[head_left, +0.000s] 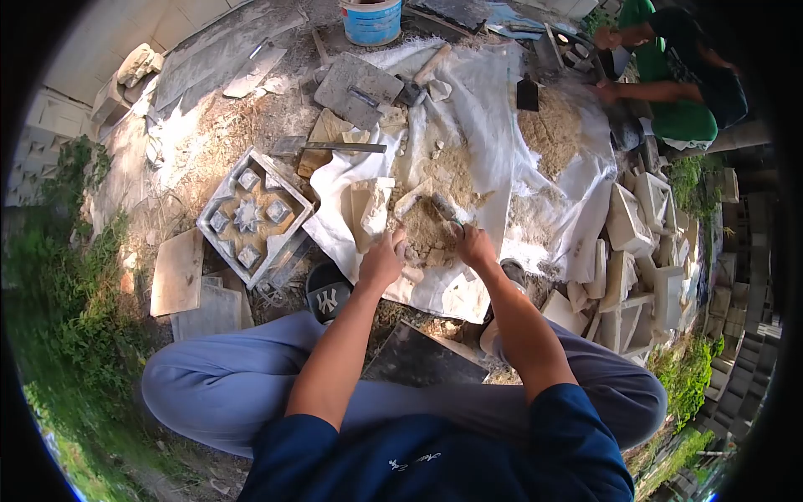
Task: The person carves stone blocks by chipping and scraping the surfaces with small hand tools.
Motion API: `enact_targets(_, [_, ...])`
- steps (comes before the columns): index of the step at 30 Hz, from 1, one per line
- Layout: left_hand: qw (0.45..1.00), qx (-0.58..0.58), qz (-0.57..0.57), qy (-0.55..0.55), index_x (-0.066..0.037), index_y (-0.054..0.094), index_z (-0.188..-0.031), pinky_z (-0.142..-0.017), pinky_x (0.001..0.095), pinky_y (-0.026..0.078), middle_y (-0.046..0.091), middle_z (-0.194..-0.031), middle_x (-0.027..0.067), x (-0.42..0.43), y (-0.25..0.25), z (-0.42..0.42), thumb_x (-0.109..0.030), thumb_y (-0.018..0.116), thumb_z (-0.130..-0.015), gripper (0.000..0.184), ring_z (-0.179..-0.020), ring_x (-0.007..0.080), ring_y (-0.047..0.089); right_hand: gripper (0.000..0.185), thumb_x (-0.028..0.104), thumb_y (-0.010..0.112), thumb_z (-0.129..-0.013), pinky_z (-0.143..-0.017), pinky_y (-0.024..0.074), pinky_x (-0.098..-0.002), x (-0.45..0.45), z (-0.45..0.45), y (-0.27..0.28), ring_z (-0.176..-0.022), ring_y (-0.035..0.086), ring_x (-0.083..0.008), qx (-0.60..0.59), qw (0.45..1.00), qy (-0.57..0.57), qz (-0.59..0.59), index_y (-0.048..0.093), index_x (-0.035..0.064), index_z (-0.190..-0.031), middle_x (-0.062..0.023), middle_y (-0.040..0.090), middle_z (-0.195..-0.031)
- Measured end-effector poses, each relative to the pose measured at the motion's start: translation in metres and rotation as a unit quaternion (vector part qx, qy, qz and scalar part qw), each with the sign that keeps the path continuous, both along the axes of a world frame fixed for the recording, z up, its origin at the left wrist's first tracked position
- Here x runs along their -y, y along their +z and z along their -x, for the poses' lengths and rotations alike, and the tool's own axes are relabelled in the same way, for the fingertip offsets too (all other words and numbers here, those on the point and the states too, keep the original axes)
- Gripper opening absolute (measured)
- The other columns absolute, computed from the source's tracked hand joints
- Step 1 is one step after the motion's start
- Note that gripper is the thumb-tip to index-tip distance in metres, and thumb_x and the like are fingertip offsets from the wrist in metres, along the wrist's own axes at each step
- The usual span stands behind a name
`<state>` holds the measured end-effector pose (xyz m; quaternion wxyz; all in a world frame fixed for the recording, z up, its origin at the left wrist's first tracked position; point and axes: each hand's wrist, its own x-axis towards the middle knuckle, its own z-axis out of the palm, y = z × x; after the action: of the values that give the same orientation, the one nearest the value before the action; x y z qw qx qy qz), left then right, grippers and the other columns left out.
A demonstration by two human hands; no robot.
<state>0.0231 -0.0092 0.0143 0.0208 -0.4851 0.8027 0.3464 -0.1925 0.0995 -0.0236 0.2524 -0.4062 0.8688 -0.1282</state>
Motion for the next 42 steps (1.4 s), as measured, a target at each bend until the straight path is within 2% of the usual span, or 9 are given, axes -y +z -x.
enact_targets(11, [1.000,-0.010,0.006,0.007,-0.002,0.049,-0.122,-0.080,0.0552,0.051,0.064,-0.101,0.0309,0.002,-0.012,-0.002,-0.037,0.052,-0.097,0.043,-0.092,0.0491,0.064,0.050,0.046,0.039,-0.101,-0.082,0.0466,-0.0573,0.000,-0.001,0.002,-0.090,0.061,-0.0497,0.008,1.000,0.001,0.014,0.063,0.0025,-0.098,-0.0317,0.065,-0.091])
enact_targets(14, [1.000,-0.019,0.012,0.000,-0.001,0.049,-0.121,-0.080,0.0547,0.051,0.065,-0.101,0.0307,0.000,-0.007,-0.001,-0.038,0.051,-0.098,0.043,-0.092,0.0489,0.064,0.051,0.048,0.039,-0.101,-0.083,0.0466,-0.0572,-0.001,0.005,-0.020,-0.090,0.061,-0.0505,0.019,0.999,0.021,-0.025,0.062,0.0025,-0.097,-0.0313,0.065,-0.091])
enact_targets(18, [0.999,-0.026,0.024,0.005,-0.001,0.050,-0.119,-0.081,0.0547,0.051,0.065,-0.100,0.0307,0.005,-0.007,0.000,-0.038,0.051,-0.098,0.042,-0.094,0.0481,0.064,0.052,0.049,0.038,-0.101,-0.084,0.0465,-0.0577,0.002,-0.004,0.012,-0.090,0.061,-0.0505,0.037,0.999,-0.019,-0.006,0.063,0.0031,-0.098,-0.0313,0.066,-0.091])
enact_targets(27, [1.000,-0.010,0.000,0.012,-0.002,0.050,-0.117,-0.080,0.0544,0.051,0.065,-0.103,0.0310,-0.001,0.000,-0.002,-0.038,0.053,-0.097,0.041,-0.096,0.0478,0.064,0.047,0.046,0.040,-0.101,-0.085,0.0473,-0.0559,0.004,-0.009,0.020,-0.094,0.062,-0.0487,0.030,0.998,0.016,-0.051,0.062,0.0038,-0.102,-0.0289,0.066,-0.097])
enact_targets(31, [1.000,-0.025,0.003,0.014,-0.003,0.051,-0.116,-0.080,0.0545,0.051,0.064,-0.104,0.0316,0.001,-0.004,-0.001,-0.039,0.052,-0.097,0.040,-0.095,0.0486,0.063,0.048,0.047,0.042,-0.100,-0.081,0.0464,-0.0578,0.005,-0.006,0.016,-0.087,0.061,-0.0508,0.020,1.000,0.013,0.011,0.062,0.0024,-0.097,-0.0311,0.065,-0.087])
enact_targets(34, [0.999,-0.009,-0.026,0.021,0.003,0.052,-0.116,-0.088,0.0538,0.046,0.061,-0.112,0.0291,0.000,0.001,0.001,-0.029,0.053,-0.096,0.037,-0.105,0.0476,0.057,0.048,0.047,0.041,-0.100,-0.084,0.0472,-0.0566,0.005,-0.008,0.006,-0.091,0.062,-0.0497,0.024,0.999,0.022,-0.035,0.063,0.0043,-0.100,-0.0294,0.066,-0.090])
enact_targets(38, [0.998,0.001,-0.050,0.033,0.003,0.052,-0.115,-0.089,0.0536,0.046,0.060,-0.112,0.0290,0.004,0.008,0.003,-0.029,0.053,-0.096,0.037,-0.106,0.0473,0.056,0.049,0.048,0.041,-0.100,-0.081,0.0480,-0.0569,0.012,-0.002,0.015,-0.088,0.062,-0.0503,0.026,0.999,0.023,-0.020,0.063,0.0033,-0.099,-0.0294,0.066,-0.087])
enact_targets(40, [1.000,-0.025,0.011,0.001,-0.002,0.050,-0.118,-0.082,0.0548,0.051,0.063,-0.108,0.0302,0.001,-0.003,-0.002,-0.040,0.051,-0.098,0.043,-0.097,0.0471,0.063,0.049,0.047,0.045,-0.100,-0.077,0.0471,-0.0583,0.004,-0.008,0.013,-0.083,0.061,-0.0521,0.022,1.000,-0.010,0.018,0.063,0.0012,-0.095,-0.0305,0.065,-0.083])
enact_targets(42, [1.000,-0.020,0.010,0.004,-0.002,0.050,-0.118,-0.082,0.0548,0.051,0.062,-0.109,0.0303,-0.004,-0.010,-0.003,-0.040,0.051,-0.098,0.043,-0.099,0.0470,0.063,0.049,0.047,0.044,-0.100,-0.077,0.0470,-0.0584,0.006,-0.001,0.008,-0.083,0.061,-0.0522,0.020,1.000,0.015,0.000,0.063,0.0013,-0.095,-0.0305,0.065,-0.083])
